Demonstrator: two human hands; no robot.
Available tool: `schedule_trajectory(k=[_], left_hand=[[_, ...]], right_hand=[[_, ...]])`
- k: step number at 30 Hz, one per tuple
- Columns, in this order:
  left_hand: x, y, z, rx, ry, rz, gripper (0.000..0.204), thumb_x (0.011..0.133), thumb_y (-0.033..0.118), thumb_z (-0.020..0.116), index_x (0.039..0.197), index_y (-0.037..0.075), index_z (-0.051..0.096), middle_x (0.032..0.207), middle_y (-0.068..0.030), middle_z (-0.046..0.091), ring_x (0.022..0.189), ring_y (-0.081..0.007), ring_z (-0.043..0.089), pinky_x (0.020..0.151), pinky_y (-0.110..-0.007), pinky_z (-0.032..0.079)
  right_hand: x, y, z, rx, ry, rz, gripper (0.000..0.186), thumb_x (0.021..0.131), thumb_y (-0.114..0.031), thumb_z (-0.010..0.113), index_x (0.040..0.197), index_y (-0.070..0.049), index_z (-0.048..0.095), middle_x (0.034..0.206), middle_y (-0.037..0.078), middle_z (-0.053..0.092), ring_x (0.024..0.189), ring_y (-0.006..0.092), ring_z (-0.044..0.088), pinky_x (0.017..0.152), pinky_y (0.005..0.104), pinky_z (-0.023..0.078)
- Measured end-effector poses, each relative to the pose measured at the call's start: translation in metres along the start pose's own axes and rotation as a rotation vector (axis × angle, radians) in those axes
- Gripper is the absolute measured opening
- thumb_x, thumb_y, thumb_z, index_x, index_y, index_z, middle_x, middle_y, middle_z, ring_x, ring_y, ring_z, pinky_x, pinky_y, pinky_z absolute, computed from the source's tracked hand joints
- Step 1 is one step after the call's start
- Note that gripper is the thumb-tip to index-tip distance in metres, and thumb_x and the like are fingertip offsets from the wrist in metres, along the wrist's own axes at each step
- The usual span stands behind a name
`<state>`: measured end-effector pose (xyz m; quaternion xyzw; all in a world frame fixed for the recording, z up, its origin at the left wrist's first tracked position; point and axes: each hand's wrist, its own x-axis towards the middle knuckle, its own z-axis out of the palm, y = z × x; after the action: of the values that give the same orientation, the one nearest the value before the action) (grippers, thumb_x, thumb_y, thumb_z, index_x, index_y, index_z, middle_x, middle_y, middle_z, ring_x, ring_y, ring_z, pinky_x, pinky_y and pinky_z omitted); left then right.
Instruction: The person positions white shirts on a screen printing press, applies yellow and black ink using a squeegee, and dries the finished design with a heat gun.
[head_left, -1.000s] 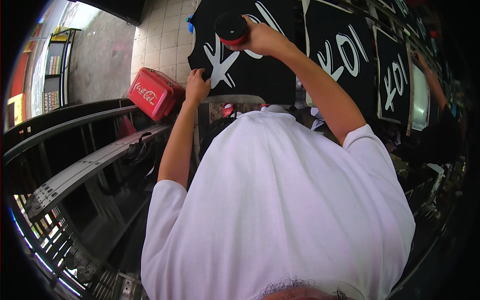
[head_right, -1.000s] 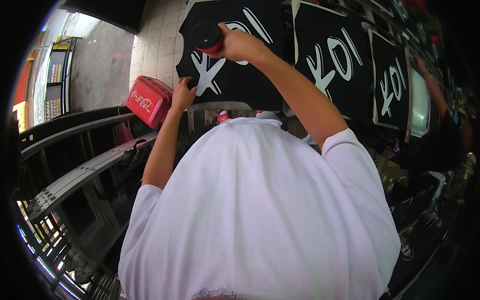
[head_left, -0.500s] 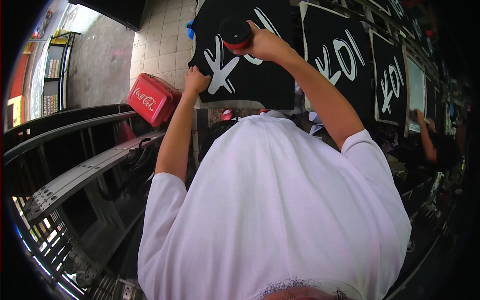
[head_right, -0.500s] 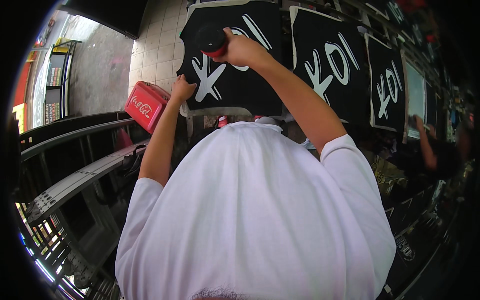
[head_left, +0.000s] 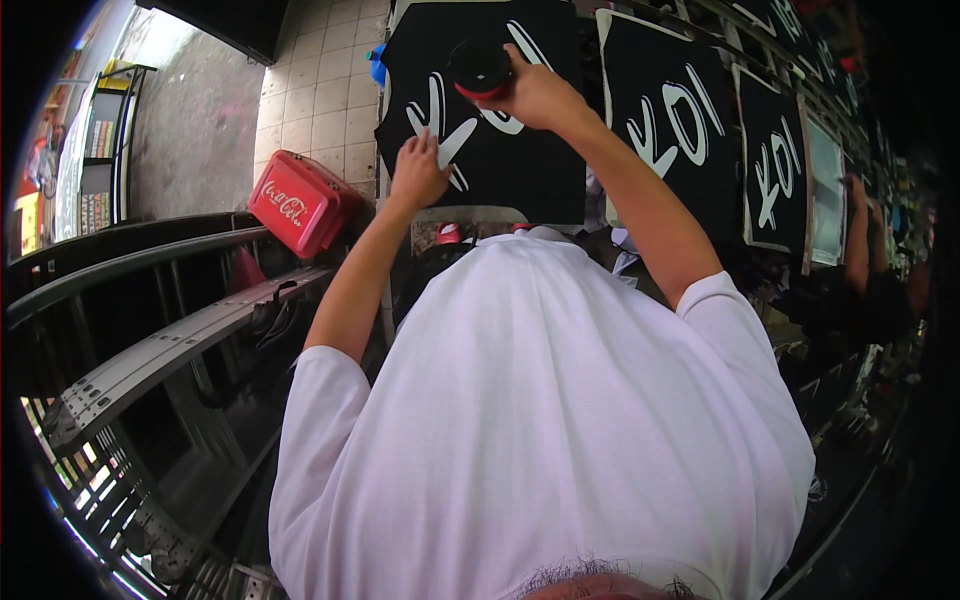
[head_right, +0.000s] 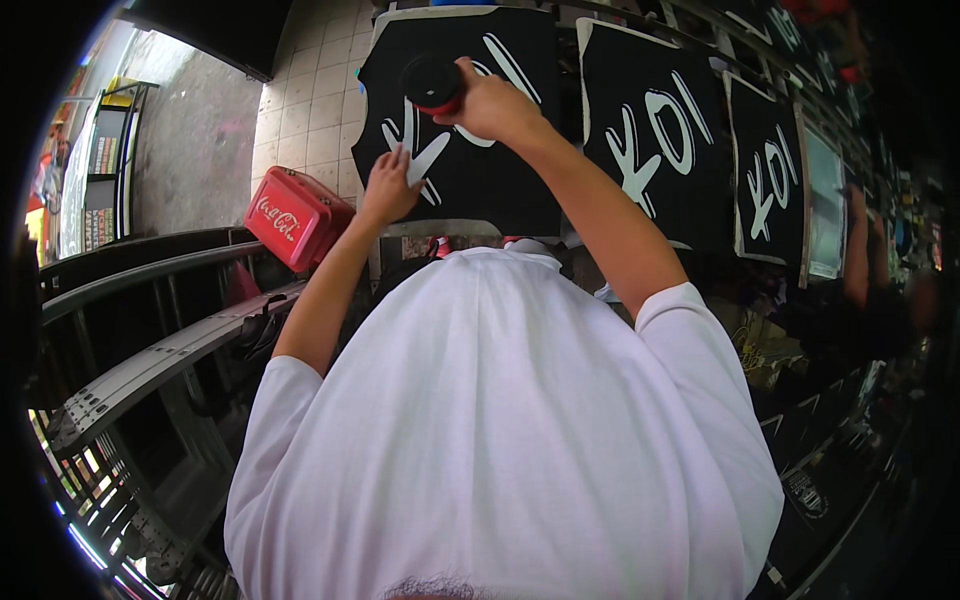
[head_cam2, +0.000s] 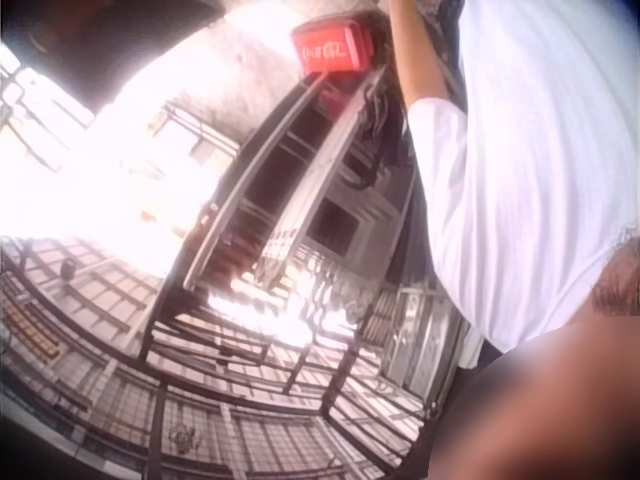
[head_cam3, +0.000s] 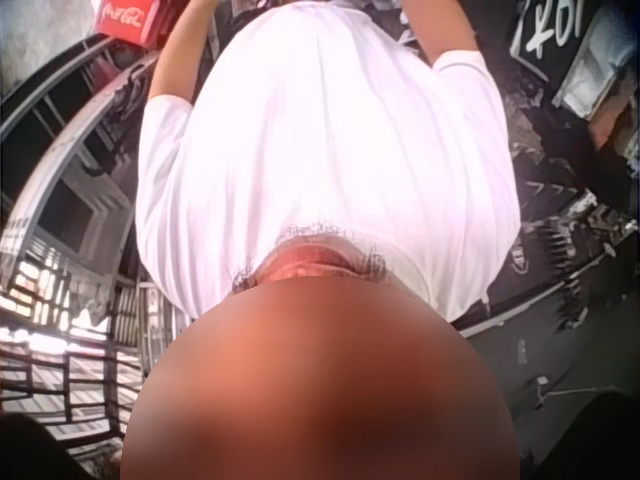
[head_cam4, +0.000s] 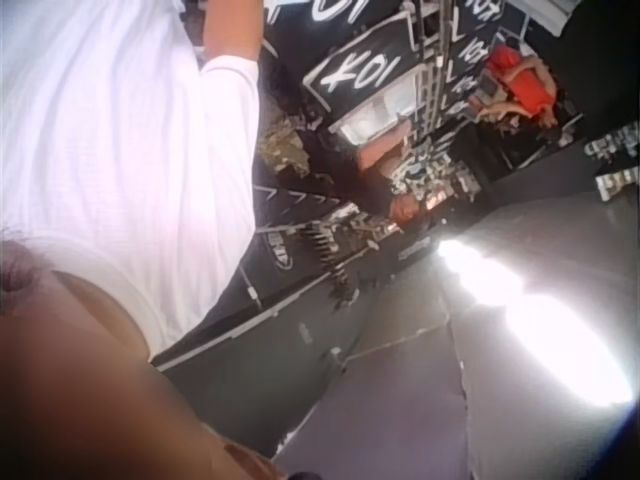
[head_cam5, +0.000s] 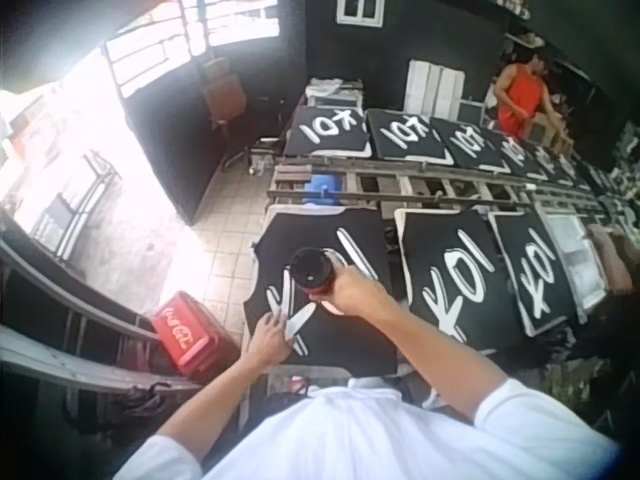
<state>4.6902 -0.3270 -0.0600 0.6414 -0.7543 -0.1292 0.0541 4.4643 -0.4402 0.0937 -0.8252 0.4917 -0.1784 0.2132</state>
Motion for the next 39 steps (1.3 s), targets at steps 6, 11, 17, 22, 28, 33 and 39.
schedule_trajectory(k=[6,11,17,22,28,33,39], left_hand=[[-0.023,0.035,0.009,0.103,-0.104,-0.003,0.092,0.093,0.061,0.053,0.155,-0.002,0.027,0.163,-0.0174,0.025,0.150,-0.0403,0.022,0.120,-0.057,0.020],[-0.023,0.038,0.012,0.148,-0.153,-0.029,0.092,0.095,0.065,0.045,0.156,-0.001,0.023,0.165,-0.0158,0.022,0.152,-0.0384,0.017,0.120,-0.059,0.016],[-0.027,0.037,0.018,0.136,-0.111,-0.041,0.092,0.095,0.064,0.046,0.157,0.001,0.022,0.165,-0.0159,0.021,0.152,-0.0393,0.017,0.119,-0.062,0.014],[-0.026,0.039,0.017,0.133,-0.056,-0.052,0.089,0.094,0.065,0.046,0.157,0.006,0.025,0.165,-0.0181,0.020,0.151,-0.0421,0.017,0.119,-0.063,0.014],[-0.023,0.038,0.012,0.088,-0.016,-0.064,0.083,0.094,0.061,0.051,0.155,0.008,0.032,0.163,-0.0206,0.022,0.148,-0.0437,0.022,0.117,-0.063,0.018],[-0.022,0.026,0.013,-0.036,0.043,-0.120,0.080,0.093,0.054,0.057,0.153,0.006,0.035,0.161,-0.0219,0.026,0.146,-0.0432,0.027,0.116,-0.062,0.022],[-0.029,0.000,0.015,-0.141,0.134,-0.107,0.073,0.087,0.032,0.069,0.148,0.002,0.042,0.158,-0.0219,0.033,0.142,-0.0412,0.035,0.116,-0.056,0.027]], right_hand=[[0.003,0.000,-0.034,0.106,-0.188,0.162,0.095,0.068,-0.052,0.085,0.140,-0.004,0.045,0.107,0.023,0.072,0.099,0.0333,0.071,0.087,0.0395,0.055],[-0.011,0.000,-0.049,0.238,-0.349,0.384,0.091,0.071,-0.046,0.086,0.142,-0.007,0.045,0.090,0.017,0.071,0.072,0.0240,0.069,0.067,0.0359,0.057],[-0.027,0.009,-0.056,0.148,-0.247,0.283,0.093,0.071,-0.046,0.087,0.145,-0.009,0.043,0.085,0.015,0.070,0.067,0.0217,0.068,0.062,0.0353,0.057],[-0.034,0.044,-0.045,0.009,-0.123,0.149,0.102,0.069,-0.049,0.087,0.148,-0.008,0.037,0.101,0.022,0.072,0.091,0.0363,0.072,0.081,0.0416,0.057],[-0.038,0.027,-0.055,0.128,-0.186,0.289,0.103,0.069,-0.050,0.087,0.148,-0.005,0.038,0.111,0.022,0.071,0.103,0.0390,0.069,0.090,0.0421,0.055],[-0.024,-0.008,-0.043,0.363,-0.479,0.464,0.100,0.069,-0.049,0.087,0.144,-0.002,0.041,0.110,0.022,0.071,0.104,0.0394,0.068,0.091,0.0409,0.054],[-0.027,-0.033,-0.013,0.240,-0.421,0.184,0.102,0.072,-0.053,0.083,0.147,-0.001,0.037,0.110,0.024,0.070,0.107,0.0395,0.067,0.091,0.0411,0.053]])
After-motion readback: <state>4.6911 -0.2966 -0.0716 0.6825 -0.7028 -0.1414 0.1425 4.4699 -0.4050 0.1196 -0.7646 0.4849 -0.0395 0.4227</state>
